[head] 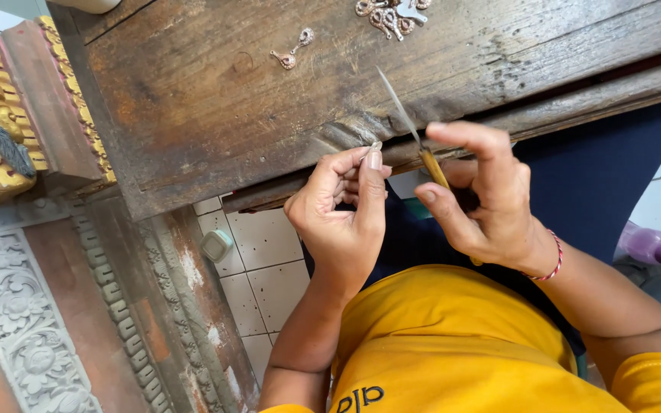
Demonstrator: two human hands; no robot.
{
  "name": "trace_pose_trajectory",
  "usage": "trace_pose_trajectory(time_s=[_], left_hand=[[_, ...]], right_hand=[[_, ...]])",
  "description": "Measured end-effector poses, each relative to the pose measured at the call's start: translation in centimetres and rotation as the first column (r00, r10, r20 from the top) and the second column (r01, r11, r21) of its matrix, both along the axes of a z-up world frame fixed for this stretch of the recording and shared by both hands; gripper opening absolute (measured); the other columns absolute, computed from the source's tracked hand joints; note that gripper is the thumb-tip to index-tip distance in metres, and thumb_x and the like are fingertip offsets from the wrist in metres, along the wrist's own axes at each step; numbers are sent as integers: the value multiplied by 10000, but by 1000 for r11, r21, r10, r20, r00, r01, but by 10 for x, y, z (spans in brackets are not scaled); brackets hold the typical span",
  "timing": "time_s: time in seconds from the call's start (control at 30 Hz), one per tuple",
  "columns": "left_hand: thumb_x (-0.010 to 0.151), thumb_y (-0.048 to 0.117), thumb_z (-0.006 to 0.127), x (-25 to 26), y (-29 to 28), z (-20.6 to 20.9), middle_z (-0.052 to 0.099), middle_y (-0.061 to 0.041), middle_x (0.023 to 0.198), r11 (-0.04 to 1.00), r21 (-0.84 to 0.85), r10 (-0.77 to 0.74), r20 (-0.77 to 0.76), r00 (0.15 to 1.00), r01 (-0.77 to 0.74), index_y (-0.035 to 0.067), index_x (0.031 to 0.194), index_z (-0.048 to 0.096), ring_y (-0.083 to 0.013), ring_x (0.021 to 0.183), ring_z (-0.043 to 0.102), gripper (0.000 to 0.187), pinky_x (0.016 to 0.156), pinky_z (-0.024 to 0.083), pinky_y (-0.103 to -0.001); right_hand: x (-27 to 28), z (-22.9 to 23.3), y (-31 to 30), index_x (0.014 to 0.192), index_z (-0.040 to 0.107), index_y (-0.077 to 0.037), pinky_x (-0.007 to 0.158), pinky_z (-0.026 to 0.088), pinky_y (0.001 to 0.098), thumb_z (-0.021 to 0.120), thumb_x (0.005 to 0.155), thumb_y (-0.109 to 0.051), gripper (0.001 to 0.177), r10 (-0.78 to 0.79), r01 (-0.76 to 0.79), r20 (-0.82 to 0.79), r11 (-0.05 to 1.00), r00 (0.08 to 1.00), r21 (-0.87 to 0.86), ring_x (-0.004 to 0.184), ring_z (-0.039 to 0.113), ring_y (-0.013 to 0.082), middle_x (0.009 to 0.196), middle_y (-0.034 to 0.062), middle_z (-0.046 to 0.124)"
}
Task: The person is using a needle file to smooth and refine small silver jewelry components on a wooden workbench.
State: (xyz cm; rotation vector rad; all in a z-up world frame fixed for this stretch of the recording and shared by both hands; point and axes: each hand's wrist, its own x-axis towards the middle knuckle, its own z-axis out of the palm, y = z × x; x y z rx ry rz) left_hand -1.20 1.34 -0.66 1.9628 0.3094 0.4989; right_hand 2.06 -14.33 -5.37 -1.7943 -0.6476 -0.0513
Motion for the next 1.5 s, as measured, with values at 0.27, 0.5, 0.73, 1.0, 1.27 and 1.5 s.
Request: trace_pose_trajectory(time_s=[0.27, 0.5, 0.73, 1.0, 1.27, 1.5], left_hand=[[974, 186, 650, 3, -8, 0, 754, -77, 743, 997, -3, 72, -4, 997, -72, 45, 939, 698, -78, 601, 675, 153, 550, 524, -199], [965, 127, 648, 6, -13, -3, 731, -118, 727, 987, -125, 99, -2, 995, -99, 7, 908, 680, -132, 554, 687, 137, 552, 532, -207], [972, 104, 646, 8, -15, -5, 636, -48, 641, 995, -50, 89, 55, 995, -87, 27, 842, 636, -76, 556, 569, 152, 544, 499, -227], [954, 77, 650, 10, -13, 6, 387, 42, 606, 991, 110, 71, 54, 996, -77, 55, 776, 587, -52, 569, 329, 190, 513, 347, -241], [950, 55, 653, 10, -14, 15, 411, 59, 606, 991, 115, 66, -13, 998, -64, 57, 779, 597, -29, 572, 343, 180, 505, 354, -232], [953, 65, 640, 12, -11, 18, 356, 53, 595, 987, 156, 46, -19, 999, -43, 56, 759, 572, -46, 561, 303, 206, 499, 332, -244]], right_hand=[[-16, -36, -1, 1290, 546, 39, 519, 381, 173, 550, 1045, -134, 299, 104, -77, -128, 976, 986, 203, 438, 496, 32, 529, -31, 543], [-31, -69, 4, 1262, 524, 31, 444, 361, 172, 539, 1052, -152, 279, 242, -84, -301, 886, 923, 455, 380, 482, 63, 484, -17, 456], [-9, -36, 12, 1291, 601, 45, 528, 415, 166, 645, 1018, -7, 282, 106, -70, -161, 973, 981, 219, 526, 510, 3, 1003, 68, 711], [-29, -55, -1, 1272, 608, 14, 472, 276, 215, 623, 1010, -49, 270, 130, -61, -233, 958, 964, 281, 462, 381, 30, 657, -20, 578], [10, 4, -11, 1299, 611, -7, 491, 344, 188, 602, 1023, -66, 282, 208, -185, -253, 976, 945, 113, 458, 429, 24, 749, -19, 587], [-5, -20, -23, 1240, 627, -9, 481, 287, 188, 600, 1005, -93, 252, 254, -183, -350, 957, 902, 223, 438, 370, 22, 529, -56, 438]])
